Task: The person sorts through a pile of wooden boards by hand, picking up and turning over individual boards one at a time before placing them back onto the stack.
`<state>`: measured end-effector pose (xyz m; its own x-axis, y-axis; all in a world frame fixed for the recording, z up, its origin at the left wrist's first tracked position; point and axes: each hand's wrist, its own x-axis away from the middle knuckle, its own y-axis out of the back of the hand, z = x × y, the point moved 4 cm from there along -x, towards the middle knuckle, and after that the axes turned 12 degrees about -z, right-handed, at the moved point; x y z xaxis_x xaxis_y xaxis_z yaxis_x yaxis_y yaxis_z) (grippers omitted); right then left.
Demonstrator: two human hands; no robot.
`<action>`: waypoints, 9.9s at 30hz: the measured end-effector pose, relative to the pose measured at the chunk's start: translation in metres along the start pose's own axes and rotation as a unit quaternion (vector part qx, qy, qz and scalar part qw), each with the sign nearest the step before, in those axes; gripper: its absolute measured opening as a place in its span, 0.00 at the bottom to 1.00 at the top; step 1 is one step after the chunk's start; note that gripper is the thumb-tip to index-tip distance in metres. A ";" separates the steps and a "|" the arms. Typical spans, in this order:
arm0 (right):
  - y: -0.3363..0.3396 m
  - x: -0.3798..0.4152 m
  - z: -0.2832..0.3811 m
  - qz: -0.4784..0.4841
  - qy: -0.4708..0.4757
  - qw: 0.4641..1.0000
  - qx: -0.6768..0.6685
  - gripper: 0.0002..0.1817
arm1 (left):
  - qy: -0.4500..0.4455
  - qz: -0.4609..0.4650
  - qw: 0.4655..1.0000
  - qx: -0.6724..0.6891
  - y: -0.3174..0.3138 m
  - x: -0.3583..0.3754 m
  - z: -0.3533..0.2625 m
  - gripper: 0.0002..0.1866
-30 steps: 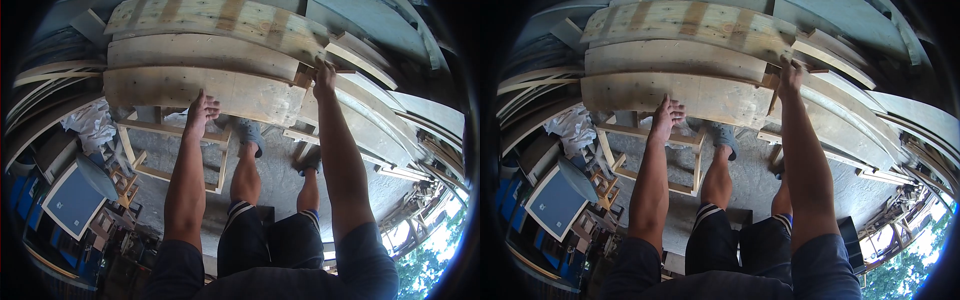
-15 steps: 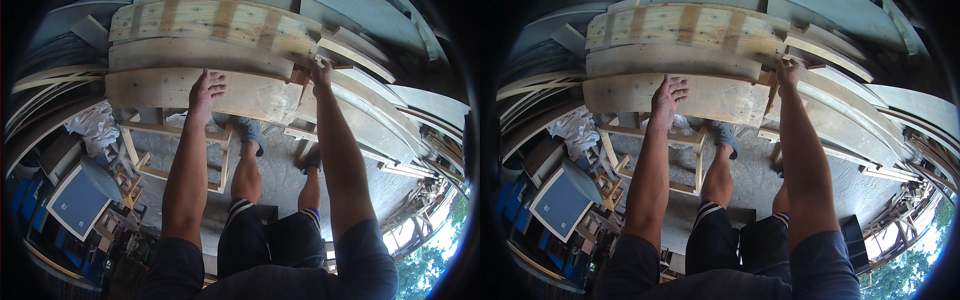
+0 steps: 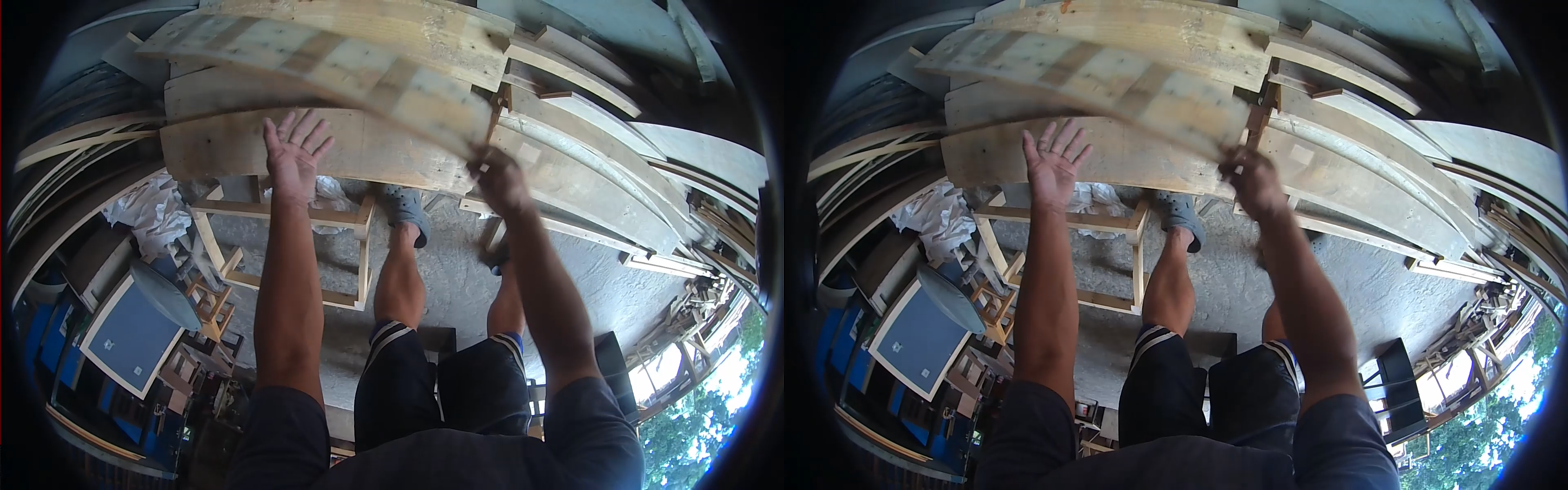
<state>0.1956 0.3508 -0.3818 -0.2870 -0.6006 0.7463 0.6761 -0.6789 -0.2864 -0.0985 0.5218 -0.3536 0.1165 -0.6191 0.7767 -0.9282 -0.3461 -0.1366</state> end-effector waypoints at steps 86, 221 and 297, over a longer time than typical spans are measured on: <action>0.198 0.387 0.017 -0.099 -0.260 0.954 -0.114 0.42 | 0.094 0.538 0.770 0.330 -0.141 0.262 0.120 0.28; 0.215 0.100 0.290 -0.229 0.466 0.730 0.444 0.05 | 0.296 0.181 0.919 -0.188 -0.051 0.369 0.291 0.14; -0.066 -0.239 0.038 -0.326 -0.015 0.785 0.527 0.39 | 0.063 -0.132 0.915 -0.377 0.116 0.003 0.041 0.44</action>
<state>0.2460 0.5553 -0.5184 -0.7994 -0.2492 0.5466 0.5830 -0.1019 0.8061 -0.1916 0.4507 -0.3922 0.3736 -0.4809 0.7932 -0.8592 0.1428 0.4913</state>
